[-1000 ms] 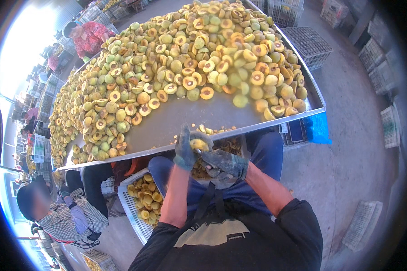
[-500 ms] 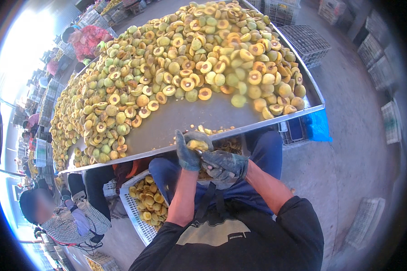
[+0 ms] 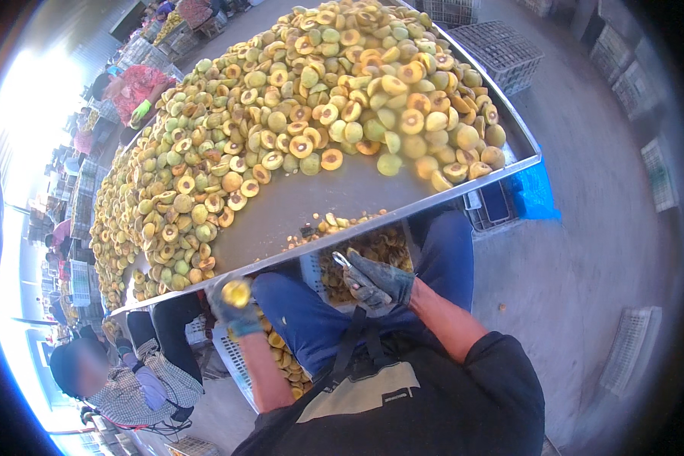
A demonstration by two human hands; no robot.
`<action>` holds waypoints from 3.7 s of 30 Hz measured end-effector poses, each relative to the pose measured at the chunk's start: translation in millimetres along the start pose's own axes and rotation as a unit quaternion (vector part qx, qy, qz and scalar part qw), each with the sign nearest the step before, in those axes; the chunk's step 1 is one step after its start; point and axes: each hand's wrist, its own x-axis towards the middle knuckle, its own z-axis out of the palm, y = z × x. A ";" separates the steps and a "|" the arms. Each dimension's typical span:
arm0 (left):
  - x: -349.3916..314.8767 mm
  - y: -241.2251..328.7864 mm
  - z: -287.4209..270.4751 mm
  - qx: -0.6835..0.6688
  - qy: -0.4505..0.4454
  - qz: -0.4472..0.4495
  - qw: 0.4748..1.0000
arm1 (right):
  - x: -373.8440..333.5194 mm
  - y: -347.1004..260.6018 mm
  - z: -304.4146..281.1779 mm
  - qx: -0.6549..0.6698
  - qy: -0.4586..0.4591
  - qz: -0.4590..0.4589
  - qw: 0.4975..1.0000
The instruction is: The person processes yellow fruit at a table by hand, using a small tool to core or pit each piece before placing it into a basket.
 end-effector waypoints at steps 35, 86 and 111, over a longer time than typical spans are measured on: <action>10.0 -197.7 254.9 0.426 -0.565 -0.030 0.706 | -19.4 12.6 -30.2 -0.083 0.118 -0.072 0.987; -97.2 -42.4 147.9 -0.056 -0.157 -0.229 0.959 | -6.7 -6.6 60.2 -0.597 0.199 -0.372 0.682; -76.9 -64.1 132.4 -0.073 -0.192 -0.200 0.958 | -18.7 -13.0 61.3 -0.571 0.079 -0.261 0.774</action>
